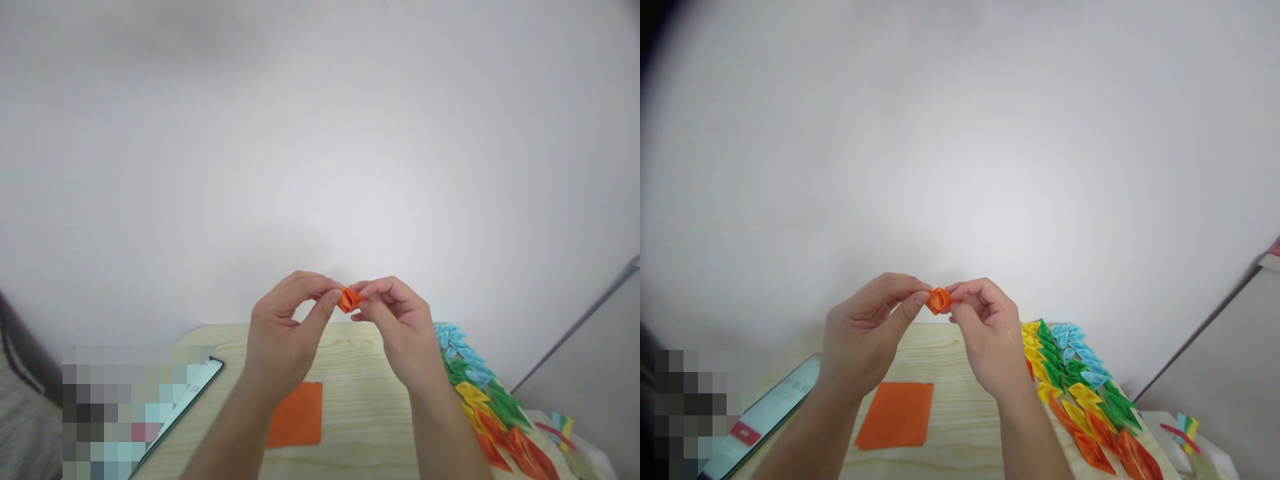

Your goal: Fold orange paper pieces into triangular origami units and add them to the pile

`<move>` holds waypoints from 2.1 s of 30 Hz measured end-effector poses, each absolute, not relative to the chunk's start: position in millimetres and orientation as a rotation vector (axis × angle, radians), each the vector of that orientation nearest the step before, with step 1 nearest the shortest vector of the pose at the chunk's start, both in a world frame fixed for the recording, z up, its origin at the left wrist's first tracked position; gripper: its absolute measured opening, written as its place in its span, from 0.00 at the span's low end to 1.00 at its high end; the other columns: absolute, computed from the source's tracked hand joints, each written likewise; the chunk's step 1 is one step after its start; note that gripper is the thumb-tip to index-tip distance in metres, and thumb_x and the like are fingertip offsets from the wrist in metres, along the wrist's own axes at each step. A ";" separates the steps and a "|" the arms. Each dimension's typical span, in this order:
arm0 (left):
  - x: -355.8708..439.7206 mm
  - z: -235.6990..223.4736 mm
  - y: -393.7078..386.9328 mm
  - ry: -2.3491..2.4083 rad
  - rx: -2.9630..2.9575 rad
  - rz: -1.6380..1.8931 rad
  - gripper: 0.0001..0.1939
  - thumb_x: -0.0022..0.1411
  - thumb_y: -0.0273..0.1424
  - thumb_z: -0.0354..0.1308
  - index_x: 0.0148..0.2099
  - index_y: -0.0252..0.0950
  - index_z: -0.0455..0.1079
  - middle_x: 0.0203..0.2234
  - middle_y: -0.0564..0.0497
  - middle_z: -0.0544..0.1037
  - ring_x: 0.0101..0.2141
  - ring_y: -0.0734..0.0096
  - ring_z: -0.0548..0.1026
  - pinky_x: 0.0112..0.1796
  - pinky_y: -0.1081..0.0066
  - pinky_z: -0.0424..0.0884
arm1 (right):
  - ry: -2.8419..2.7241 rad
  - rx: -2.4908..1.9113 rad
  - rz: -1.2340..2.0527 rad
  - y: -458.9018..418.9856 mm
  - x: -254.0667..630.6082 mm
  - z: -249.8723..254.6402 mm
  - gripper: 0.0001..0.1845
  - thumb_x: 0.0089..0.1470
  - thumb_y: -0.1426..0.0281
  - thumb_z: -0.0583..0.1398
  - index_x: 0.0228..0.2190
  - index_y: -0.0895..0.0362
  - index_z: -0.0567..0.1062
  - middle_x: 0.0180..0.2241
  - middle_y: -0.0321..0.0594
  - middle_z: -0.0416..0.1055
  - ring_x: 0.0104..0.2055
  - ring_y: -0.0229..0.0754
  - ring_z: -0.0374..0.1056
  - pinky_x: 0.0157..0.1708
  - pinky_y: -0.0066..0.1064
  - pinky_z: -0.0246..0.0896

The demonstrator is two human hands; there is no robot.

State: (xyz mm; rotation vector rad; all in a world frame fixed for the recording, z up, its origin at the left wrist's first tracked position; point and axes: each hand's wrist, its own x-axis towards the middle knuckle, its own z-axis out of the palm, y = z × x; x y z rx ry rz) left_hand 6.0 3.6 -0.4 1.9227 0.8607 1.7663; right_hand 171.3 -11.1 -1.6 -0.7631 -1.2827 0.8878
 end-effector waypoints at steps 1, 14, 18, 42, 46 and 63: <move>5.7 -0.9 4.0 0.853 1.934 1.755 0.05 0.67 0.28 0.64 0.41 0.44 0.80 0.37 0.52 0.82 0.40 0.68 0.78 0.44 0.66 0.75 | -1.314 -0.788 0.859 -11.5 170.9 -1.7 0.03 0.60 0.72 0.63 0.35 0.53 0.79 0.43 0.39 0.81 0.44 0.43 0.77 0.42 0.35 0.75; 6.8 -2.5 6.1 0.833 1.975 1.787 0.06 0.67 0.25 0.63 0.42 0.41 0.80 0.38 0.51 0.80 0.40 0.71 0.78 0.40 0.72 0.75 | -1.537 -0.959 0.681 -22.5 171.3 3.9 0.08 0.57 0.73 0.65 0.39 0.51 0.83 0.42 0.37 0.82 0.41 0.42 0.78 0.41 0.33 0.76; 7.7 -2.3 6.2 0.790 1.905 1.784 0.05 0.67 0.26 0.64 0.42 0.40 0.81 0.39 0.51 0.80 0.40 0.71 0.78 0.38 0.74 0.75 | -1.521 -0.915 0.706 -22.7 169.9 3.0 0.09 0.55 0.74 0.68 0.39 0.51 0.82 0.42 0.36 0.81 0.43 0.43 0.78 0.45 0.35 0.77; 4.1 1.2 5.1 0.646 1.820 1.588 0.06 0.68 0.30 0.65 0.45 0.43 0.82 0.39 0.51 0.81 0.40 0.70 0.78 0.42 0.71 0.75 | -1.353 -0.733 1.307 -4.7 183.0 -2.5 0.02 0.54 0.74 0.66 0.32 0.57 0.81 0.27 0.35 0.79 0.30 0.37 0.73 0.34 0.31 0.69; 6.0 2.8 5.6 0.751 1.713 1.595 0.09 0.71 0.35 0.61 0.40 0.40 0.82 0.34 0.52 0.83 0.37 0.72 0.78 0.40 0.73 0.74 | -1.256 -0.675 1.287 -2.1 183.6 -6.8 0.02 0.55 0.72 0.68 0.34 0.56 0.80 0.30 0.37 0.80 0.30 0.38 0.74 0.36 0.32 0.70; 34.6 -15.6 -0.2 0.949 2.319 1.799 0.17 0.69 0.23 0.58 0.57 0.37 0.77 0.48 0.46 0.83 0.48 0.64 0.78 0.52 0.62 0.74 | -1.168 -0.892 0.788 -1.5 170.1 -10.0 0.11 0.58 0.64 0.68 0.29 0.55 0.75 0.29 0.35 0.76 0.33 0.39 0.70 0.37 0.33 0.72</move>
